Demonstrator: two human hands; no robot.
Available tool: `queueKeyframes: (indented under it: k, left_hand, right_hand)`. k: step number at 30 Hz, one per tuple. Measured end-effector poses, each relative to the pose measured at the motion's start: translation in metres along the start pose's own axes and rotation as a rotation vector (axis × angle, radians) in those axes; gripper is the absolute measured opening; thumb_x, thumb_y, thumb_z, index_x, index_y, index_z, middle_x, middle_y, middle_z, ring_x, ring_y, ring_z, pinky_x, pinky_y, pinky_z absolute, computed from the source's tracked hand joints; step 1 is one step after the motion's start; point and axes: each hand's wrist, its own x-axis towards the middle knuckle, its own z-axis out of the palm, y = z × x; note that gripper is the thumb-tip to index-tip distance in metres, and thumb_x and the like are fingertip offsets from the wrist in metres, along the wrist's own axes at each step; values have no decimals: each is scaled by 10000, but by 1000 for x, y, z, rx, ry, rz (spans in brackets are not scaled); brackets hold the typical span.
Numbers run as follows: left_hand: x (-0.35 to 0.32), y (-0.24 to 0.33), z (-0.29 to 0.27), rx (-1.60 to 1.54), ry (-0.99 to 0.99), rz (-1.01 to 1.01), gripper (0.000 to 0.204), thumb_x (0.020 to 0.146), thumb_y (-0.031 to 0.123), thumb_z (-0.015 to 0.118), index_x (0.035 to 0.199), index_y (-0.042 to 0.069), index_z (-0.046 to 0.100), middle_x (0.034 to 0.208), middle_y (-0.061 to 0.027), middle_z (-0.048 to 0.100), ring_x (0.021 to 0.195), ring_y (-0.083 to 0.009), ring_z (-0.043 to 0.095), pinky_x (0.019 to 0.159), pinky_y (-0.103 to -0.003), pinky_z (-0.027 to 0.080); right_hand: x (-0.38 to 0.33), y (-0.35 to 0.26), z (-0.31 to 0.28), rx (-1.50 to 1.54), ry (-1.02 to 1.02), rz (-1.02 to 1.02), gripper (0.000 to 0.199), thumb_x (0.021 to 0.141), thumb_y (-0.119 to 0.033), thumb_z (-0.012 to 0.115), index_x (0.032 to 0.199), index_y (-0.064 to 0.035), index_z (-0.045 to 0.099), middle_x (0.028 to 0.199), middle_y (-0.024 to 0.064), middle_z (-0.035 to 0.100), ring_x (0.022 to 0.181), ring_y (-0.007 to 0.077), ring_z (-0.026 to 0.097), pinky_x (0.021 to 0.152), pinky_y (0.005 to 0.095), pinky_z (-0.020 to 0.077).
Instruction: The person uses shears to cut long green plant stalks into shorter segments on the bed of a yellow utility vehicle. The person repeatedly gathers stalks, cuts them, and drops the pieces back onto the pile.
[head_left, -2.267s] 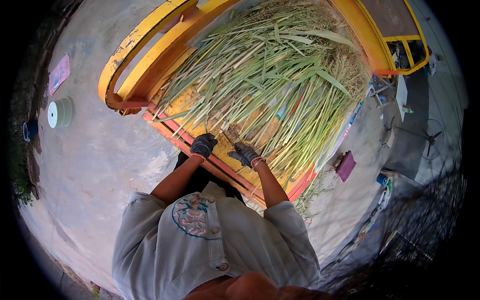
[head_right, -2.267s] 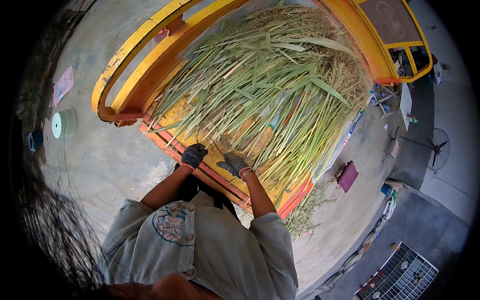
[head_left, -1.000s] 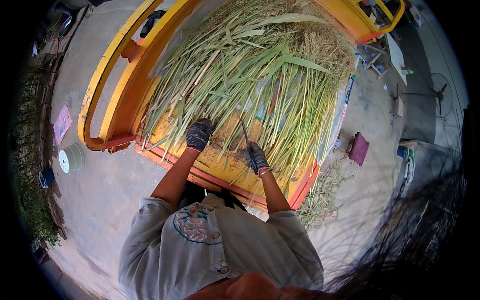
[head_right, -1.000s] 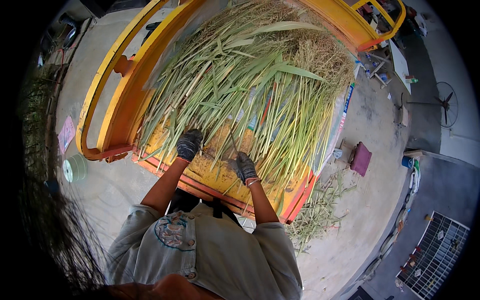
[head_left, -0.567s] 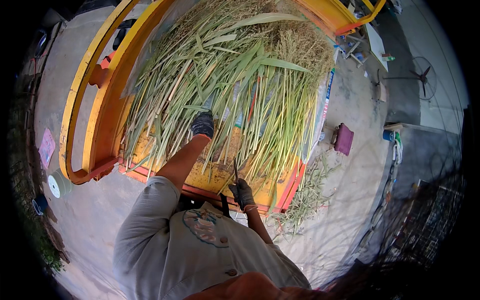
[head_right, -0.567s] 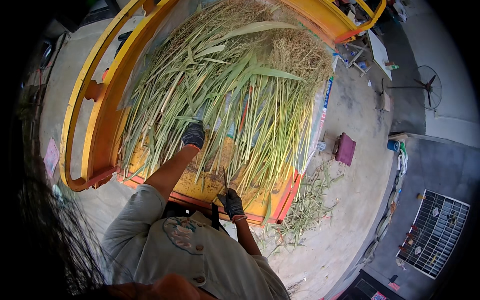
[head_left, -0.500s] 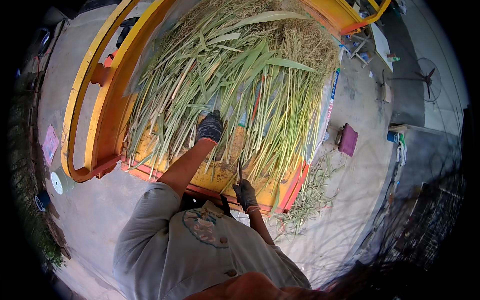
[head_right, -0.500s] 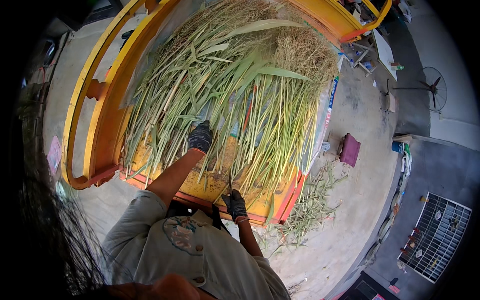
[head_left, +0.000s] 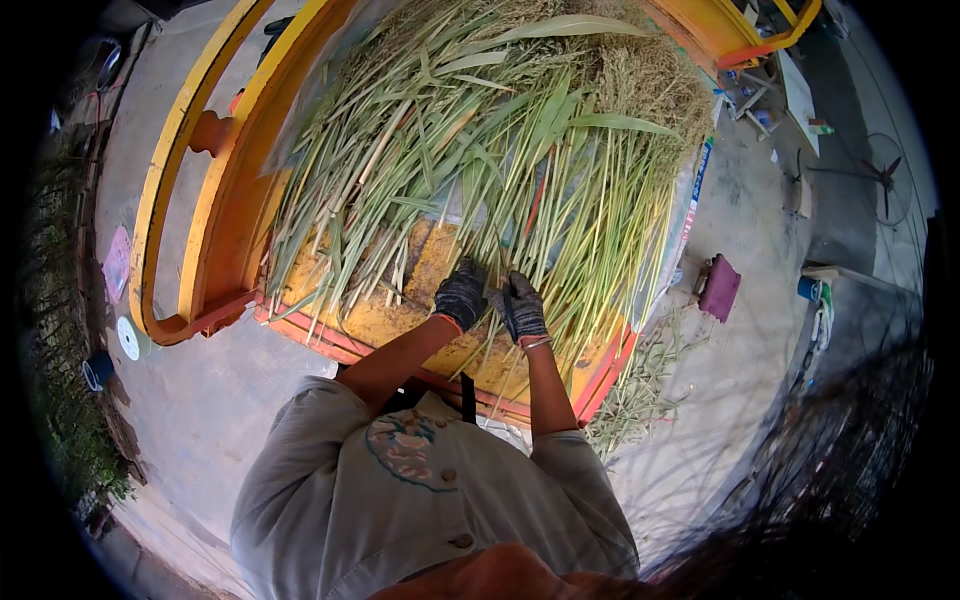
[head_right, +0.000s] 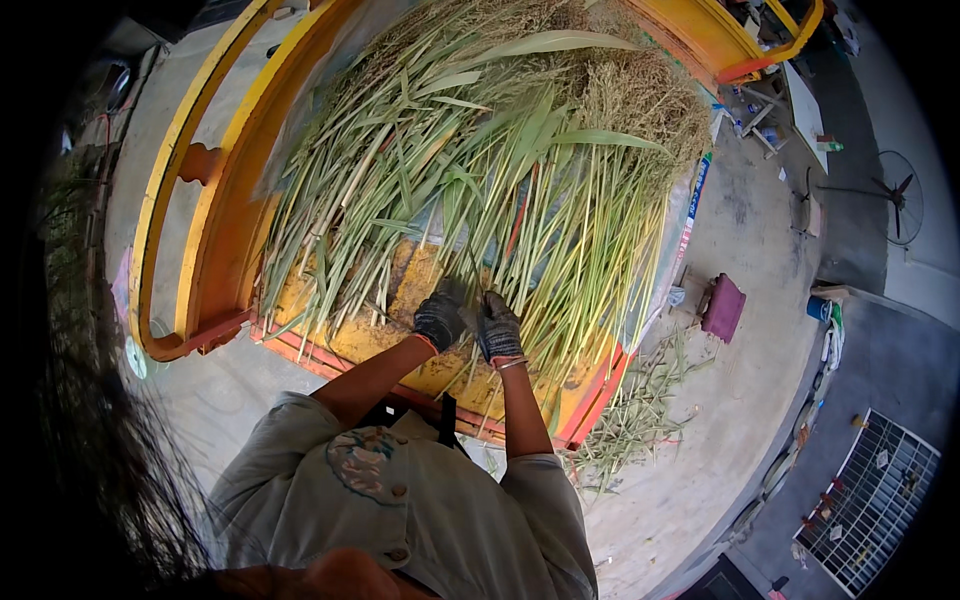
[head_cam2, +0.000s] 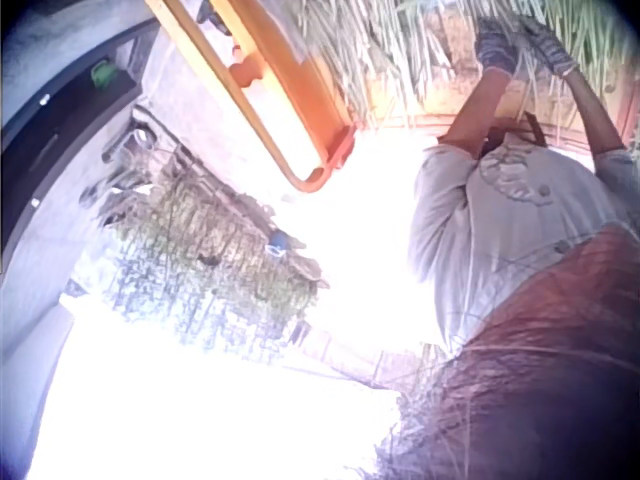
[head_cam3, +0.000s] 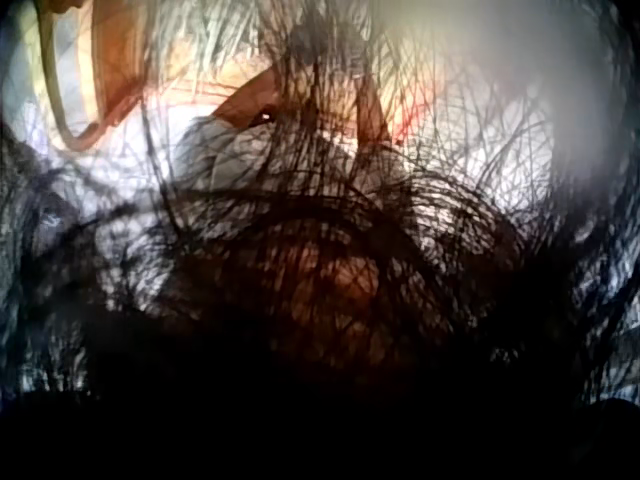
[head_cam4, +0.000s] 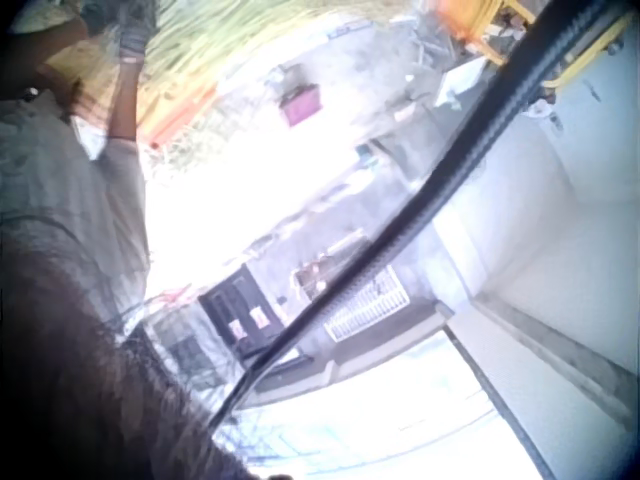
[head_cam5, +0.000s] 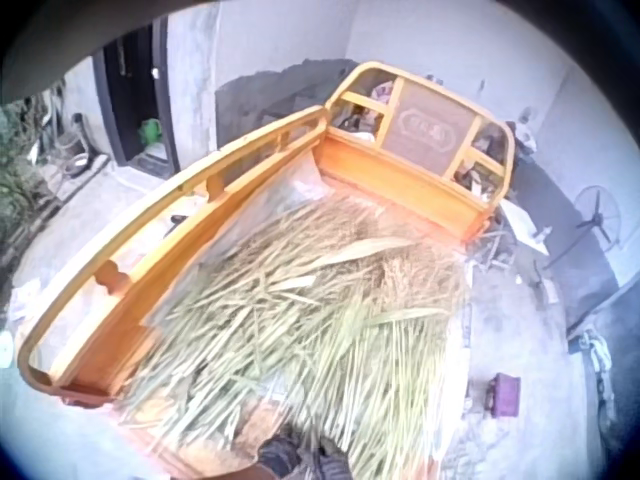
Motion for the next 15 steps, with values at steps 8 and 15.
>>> queueKeyframes:
  k: [8, 15]
  left_hand:
    - [-3, -109, -10, -155, 797, -221, 536, 668, 257, 687, 1151, 95, 522, 1248, -159, 458, 1084, -312, 480, 906, -410, 383]
    - [47, -200, -22, -290, 320, -142, 647, 635, 362, 722, 1188, 95, 518, 1174, -190, 519, 1060, -344, 501, 890, -399, 414]
  right_hand:
    - [100, -53, 22, -642, -183, 44, 328, 848, -342, 516, 948, -32, 561, 721, 165, 566, 620, 300, 537, 574, 433, 456]
    - [92, 24, -19, -598, -42, 273, 694, 705, -581, 583, 1151, -51, 534, 1137, 170, 551, 990, 329, 545, 847, 401, 451]
